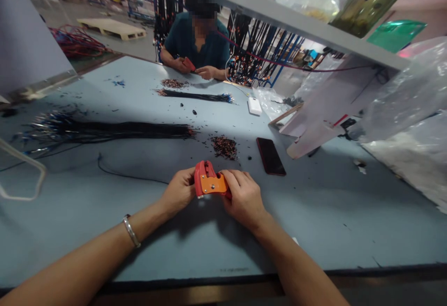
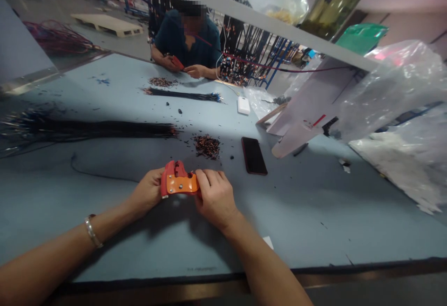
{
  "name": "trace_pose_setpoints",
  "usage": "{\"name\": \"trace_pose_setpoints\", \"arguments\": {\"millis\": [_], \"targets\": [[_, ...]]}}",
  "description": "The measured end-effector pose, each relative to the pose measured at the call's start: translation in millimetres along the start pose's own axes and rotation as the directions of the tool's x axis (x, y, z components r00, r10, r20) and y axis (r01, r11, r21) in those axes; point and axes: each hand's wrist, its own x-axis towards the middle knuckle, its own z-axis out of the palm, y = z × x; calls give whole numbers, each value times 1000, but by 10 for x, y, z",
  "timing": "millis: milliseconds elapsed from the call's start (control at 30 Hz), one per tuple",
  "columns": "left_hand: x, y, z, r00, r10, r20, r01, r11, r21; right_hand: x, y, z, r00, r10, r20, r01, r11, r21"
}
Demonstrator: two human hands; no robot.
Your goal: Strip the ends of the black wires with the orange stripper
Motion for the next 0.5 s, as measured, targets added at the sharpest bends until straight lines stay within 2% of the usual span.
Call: {"name": "trace_pose_setpoints", "arguments": {"millis": [333,500], "targets": [[20,10,-1,1000,-1,11,1,1000,0,28,2,8,999,39,6,-39,998,49],[18,56,13,1000,-13,8,14,999,-35,66,-14,-15,999,34,-10,-34,999,-1]]}}
